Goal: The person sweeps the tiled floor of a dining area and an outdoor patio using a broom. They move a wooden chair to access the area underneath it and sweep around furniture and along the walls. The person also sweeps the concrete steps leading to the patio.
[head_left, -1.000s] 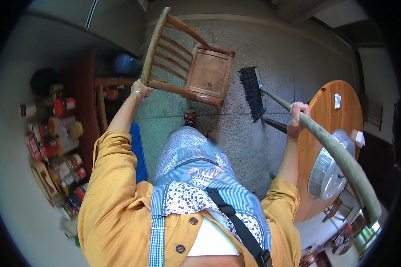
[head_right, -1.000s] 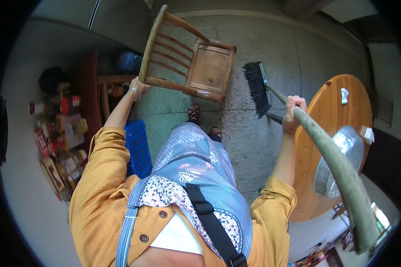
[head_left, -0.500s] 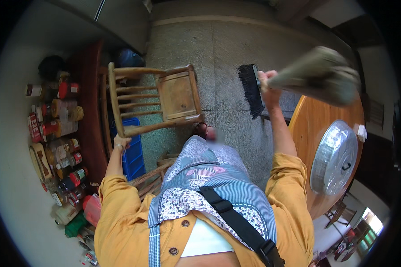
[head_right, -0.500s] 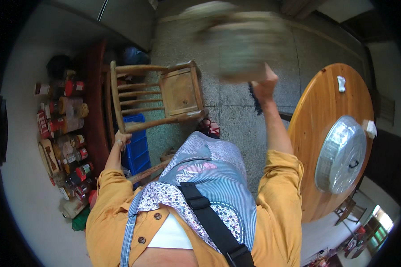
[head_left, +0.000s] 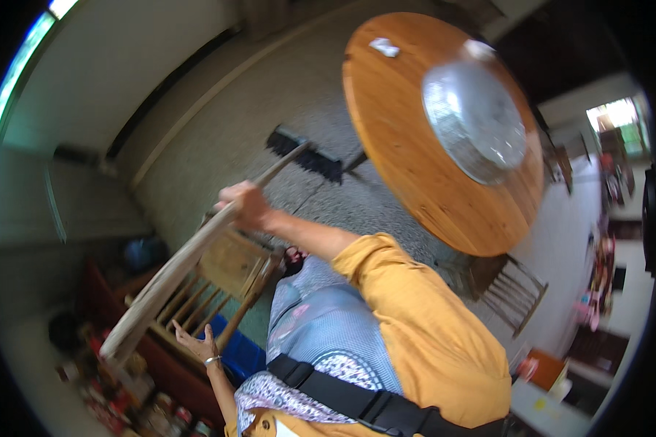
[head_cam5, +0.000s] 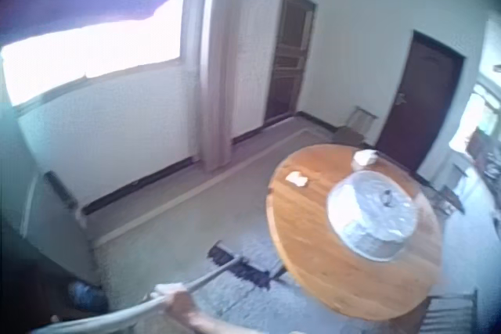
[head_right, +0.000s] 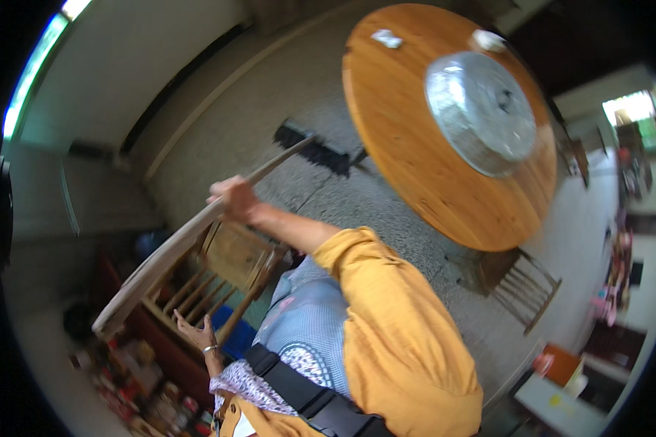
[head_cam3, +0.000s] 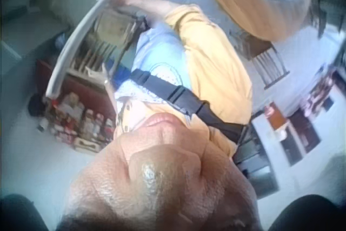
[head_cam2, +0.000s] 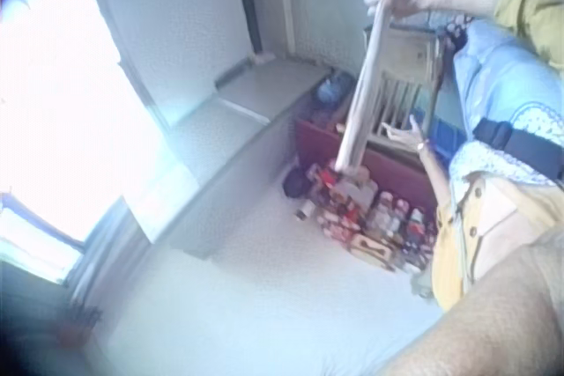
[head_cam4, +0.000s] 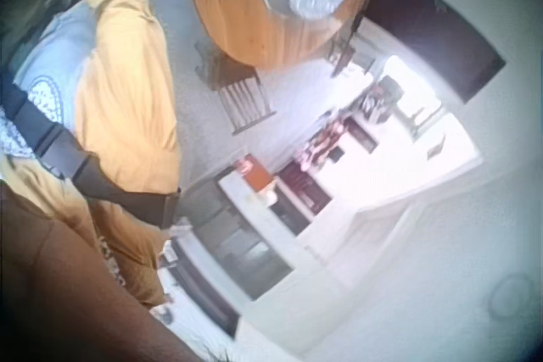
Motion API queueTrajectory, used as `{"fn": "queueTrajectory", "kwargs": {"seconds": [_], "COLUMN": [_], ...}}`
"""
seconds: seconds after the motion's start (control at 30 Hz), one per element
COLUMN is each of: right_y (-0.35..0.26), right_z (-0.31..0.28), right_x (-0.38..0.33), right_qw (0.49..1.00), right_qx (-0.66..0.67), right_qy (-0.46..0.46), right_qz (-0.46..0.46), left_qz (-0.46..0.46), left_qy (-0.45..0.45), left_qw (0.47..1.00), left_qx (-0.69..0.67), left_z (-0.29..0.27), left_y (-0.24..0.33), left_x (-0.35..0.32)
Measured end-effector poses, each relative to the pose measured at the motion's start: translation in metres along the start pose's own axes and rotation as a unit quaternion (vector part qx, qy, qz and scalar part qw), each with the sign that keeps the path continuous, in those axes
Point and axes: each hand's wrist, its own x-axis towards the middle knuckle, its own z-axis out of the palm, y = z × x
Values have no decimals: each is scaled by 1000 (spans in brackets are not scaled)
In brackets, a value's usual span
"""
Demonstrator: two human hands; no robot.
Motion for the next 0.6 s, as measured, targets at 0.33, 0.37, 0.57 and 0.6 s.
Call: {"fn": "queueTrajectory", "kwargs": {"seconds": [0.33,0.37,0.57,0.6], "right_y": [-48,-43,13,16], "right_z": [-44,-56,-157,-174], "right_x": [-14,-28,-192,-235], "right_qw": [986,984,962,930], "right_qx": [-41,-55,-51,-23], "right_qy": [30,30,116,113], "right_qz": [157,166,243,349], "left_qz": [354,359,361,376], "left_qy": [-114,-181,-182,-184], "left_qw": [758,723,795,794], "left_qx": [-536,-562,-452,-442], "left_z": [3,3,-5,-5], "left_y": [339,354,473,500], "left_x": [86,84,97,98]}}
